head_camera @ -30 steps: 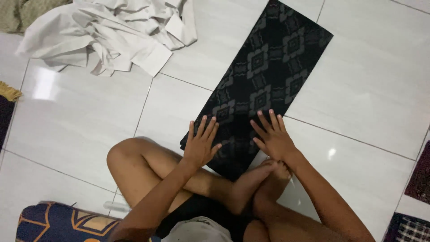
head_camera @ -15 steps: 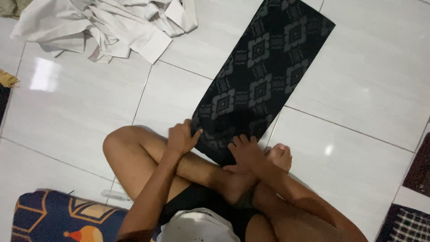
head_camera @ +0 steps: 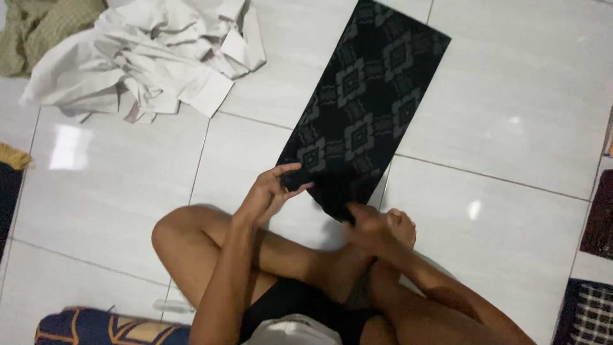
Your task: Folding various patterned fabric garments into neat rectangular shapes on the floor.
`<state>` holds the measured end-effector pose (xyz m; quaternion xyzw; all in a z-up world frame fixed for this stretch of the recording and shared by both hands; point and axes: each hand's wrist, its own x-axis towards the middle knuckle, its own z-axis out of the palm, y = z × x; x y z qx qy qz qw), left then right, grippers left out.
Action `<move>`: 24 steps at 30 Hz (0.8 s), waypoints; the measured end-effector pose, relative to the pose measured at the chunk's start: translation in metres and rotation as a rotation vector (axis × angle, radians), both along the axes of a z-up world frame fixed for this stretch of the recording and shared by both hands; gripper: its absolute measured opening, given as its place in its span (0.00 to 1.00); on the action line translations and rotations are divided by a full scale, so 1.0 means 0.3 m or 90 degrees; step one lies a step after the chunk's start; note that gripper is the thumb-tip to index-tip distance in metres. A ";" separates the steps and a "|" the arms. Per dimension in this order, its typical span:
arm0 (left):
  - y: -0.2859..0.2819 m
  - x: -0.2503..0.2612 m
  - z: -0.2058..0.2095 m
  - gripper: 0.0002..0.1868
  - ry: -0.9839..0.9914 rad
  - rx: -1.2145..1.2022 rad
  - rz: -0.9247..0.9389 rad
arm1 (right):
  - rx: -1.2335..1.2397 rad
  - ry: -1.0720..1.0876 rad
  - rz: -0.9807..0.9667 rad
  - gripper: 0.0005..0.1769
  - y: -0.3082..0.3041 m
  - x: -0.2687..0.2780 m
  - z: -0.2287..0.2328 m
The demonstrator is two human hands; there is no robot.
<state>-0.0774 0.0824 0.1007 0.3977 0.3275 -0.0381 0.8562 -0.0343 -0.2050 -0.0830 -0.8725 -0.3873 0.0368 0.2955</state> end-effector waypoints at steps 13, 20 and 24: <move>0.200 0.449 -0.216 0.10 -0.120 0.610 -0.269 | 0.266 0.541 -0.325 0.26 0.090 0.677 0.260; 0.151 0.462 -0.358 0.21 0.085 0.682 -0.348 | 0.302 0.762 -0.407 0.19 0.052 0.624 0.087; 0.045 0.355 -0.346 0.21 0.130 0.638 -0.364 | 0.235 0.709 -0.411 0.17 -0.040 0.587 0.102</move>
